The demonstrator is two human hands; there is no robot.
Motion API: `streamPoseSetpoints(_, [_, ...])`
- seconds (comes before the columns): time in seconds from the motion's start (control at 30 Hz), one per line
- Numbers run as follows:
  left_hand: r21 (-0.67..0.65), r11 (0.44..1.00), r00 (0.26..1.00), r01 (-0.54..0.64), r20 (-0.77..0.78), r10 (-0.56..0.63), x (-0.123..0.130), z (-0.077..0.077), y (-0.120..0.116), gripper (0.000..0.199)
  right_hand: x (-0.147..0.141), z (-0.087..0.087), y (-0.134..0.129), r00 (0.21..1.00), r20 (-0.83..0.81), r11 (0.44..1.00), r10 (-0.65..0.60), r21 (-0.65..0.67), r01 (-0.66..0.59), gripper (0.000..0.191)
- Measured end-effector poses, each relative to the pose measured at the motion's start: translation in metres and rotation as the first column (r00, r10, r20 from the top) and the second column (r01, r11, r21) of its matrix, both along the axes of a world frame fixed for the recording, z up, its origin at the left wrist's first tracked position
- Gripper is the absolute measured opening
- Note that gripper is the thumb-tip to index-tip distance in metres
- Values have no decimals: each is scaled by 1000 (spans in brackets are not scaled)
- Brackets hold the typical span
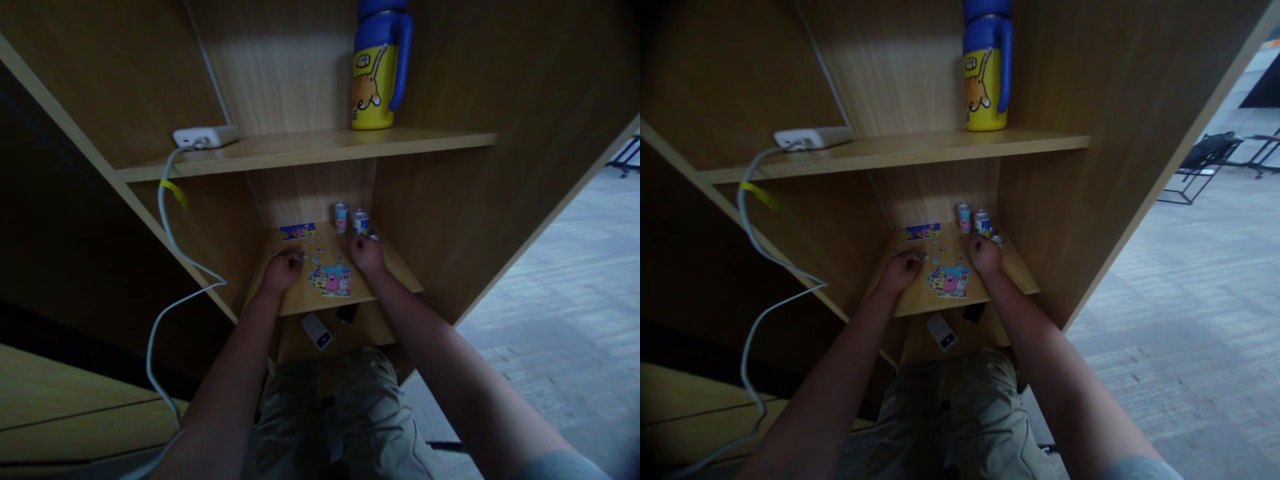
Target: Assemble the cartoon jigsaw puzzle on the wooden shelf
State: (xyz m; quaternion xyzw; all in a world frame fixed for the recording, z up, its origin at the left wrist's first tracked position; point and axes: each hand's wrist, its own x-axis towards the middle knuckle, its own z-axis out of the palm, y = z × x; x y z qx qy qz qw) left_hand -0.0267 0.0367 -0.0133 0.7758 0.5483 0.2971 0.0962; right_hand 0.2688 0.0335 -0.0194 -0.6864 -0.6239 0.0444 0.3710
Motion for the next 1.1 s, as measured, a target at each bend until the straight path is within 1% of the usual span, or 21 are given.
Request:
streamPoseSetpoints(0.17, [-8, 1000, 1000, -7, -17, 7, -1, 1, 2, 18, -4, 5, -3, 995, 95, 987, 42, -156, -26, 40])
streamPoseSetpoints(0.3, [-8, 1000, 1000, -3, -17, 3, -1, 0, 5, 19, -6, 10, -6, 987, 140, 979, 77, -200, -48, 42])
streamPoseSetpoints(0.43, [4, 1000, 1000, 1, -10, -1, -1, -1, 6, 18, -7, 12, -7, 978, 190, 971, 86, -236, -40, 46])
streamPoseSetpoints(0.67, [14, 1000, 1000, -17, 4, 17, 1, -3, 4, 18, -9, 11, -8, 956, 270, 964, 110, -265, -36, 46])
streamPoseSetpoints(0.83, [-15, 1000, 1000, -13, 10, 13, 1, -2, 4, 18, -11, 14, -9, 950, 286, 956, 124, -289, -38, 45])
streamPoseSetpoints(1.1, [-4, 1000, 1000, 17, 17, -17, -1, -2, 4, 18, -11, 14, -11, 944, 306, 959, 122, -283, -33, 48])
